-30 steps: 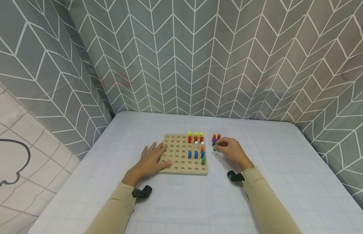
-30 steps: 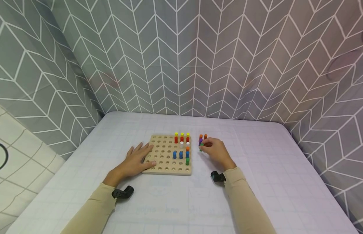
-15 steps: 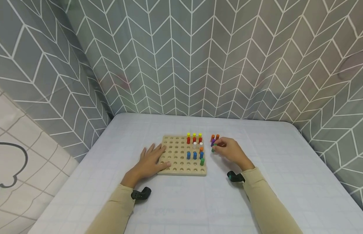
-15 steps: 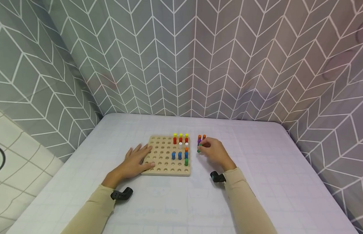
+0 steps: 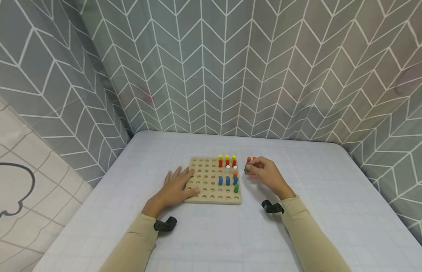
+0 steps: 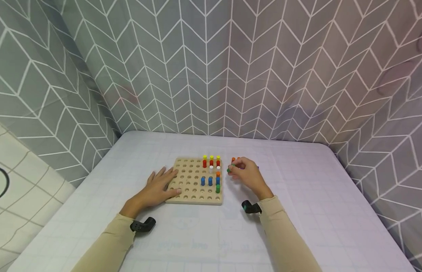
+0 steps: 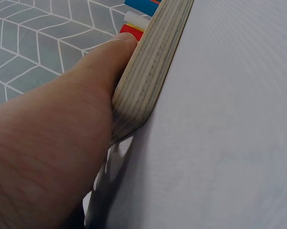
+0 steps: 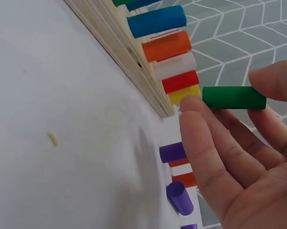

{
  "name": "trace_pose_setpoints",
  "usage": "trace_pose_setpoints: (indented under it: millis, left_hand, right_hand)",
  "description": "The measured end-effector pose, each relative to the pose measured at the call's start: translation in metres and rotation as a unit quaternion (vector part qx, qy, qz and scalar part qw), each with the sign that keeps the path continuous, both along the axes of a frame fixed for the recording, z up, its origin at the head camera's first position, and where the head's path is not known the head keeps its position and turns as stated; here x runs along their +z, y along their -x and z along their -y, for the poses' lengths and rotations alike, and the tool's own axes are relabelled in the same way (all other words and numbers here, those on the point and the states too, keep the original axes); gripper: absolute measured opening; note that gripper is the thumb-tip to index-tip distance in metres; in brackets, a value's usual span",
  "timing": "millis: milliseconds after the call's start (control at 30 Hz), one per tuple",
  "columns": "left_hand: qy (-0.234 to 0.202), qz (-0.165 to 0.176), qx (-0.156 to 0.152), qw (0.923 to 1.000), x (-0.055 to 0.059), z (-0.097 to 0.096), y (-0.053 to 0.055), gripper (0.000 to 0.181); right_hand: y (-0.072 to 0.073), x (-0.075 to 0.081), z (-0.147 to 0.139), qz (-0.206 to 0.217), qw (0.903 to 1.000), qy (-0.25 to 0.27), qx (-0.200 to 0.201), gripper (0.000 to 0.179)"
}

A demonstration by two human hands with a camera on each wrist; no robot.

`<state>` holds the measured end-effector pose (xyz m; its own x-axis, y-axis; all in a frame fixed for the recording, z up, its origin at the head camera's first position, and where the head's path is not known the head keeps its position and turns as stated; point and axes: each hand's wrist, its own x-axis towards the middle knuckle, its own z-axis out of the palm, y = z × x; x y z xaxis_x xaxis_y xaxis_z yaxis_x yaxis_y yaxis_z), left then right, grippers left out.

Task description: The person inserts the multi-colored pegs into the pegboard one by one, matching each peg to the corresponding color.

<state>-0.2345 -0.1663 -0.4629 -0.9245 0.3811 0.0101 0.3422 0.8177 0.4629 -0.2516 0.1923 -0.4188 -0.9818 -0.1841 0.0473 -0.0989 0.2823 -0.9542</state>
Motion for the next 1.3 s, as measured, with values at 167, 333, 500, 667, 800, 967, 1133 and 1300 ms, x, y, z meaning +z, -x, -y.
trace_pose_setpoints:
  millis: [167, 333, 500, 667, 800, 967, 1133, 1300]
  left_hand:
    - [-0.002, 0.001, 0.001, 1.0, 0.001, -0.001, -0.001, 0.093]
    - [-0.006, -0.001, 0.002, 1.0, -0.001, 0.0, -0.002, 0.093]
    - [-0.004, 0.007, -0.002, 1.0, -0.005, 0.001, -0.002, 0.094]
    - [0.0, -0.002, -0.003, 1.0, -0.003, 0.001, 0.001, 0.094]
    - [0.001, -0.001, -0.003, 1.0, -0.002, 0.001, 0.002, 0.094]
    - [0.0, 0.002, -0.002, 1.0, 0.0, 0.0, 0.003, 0.094]
    - [0.007, 0.005, -0.001, 1.0, -0.001, 0.0, 0.002, 0.095]
    - [-0.003, -0.001, -0.002, 1.0, -0.002, 0.002, 0.0, 0.093]
  right_hand:
    - [-0.001, -0.002, 0.005, 0.002, 0.9998, -0.006, 0.017, 0.029]
    - [-0.004, 0.0, 0.01, 0.005, 0.9986, -0.017, 0.05, 0.033]
    - [-0.007, 0.005, 0.015, 0.009, 0.9965, -0.012, 0.082, 0.035]
    - [-0.008, 0.011, 0.018, -0.005, 0.9947, -0.015, 0.102, 0.035]
    - [-0.006, 0.013, 0.02, -0.021, 0.9942, -0.028, 0.101, 0.036]
    - [-0.008, 0.016, 0.021, -0.026, 0.9944, -0.028, 0.099, 0.038]
    - [-0.011, 0.018, 0.025, -0.037, 0.9923, -0.033, 0.114, 0.037]
    - [-0.013, 0.017, 0.032, -0.051, 0.9884, -0.041, 0.137, 0.031]
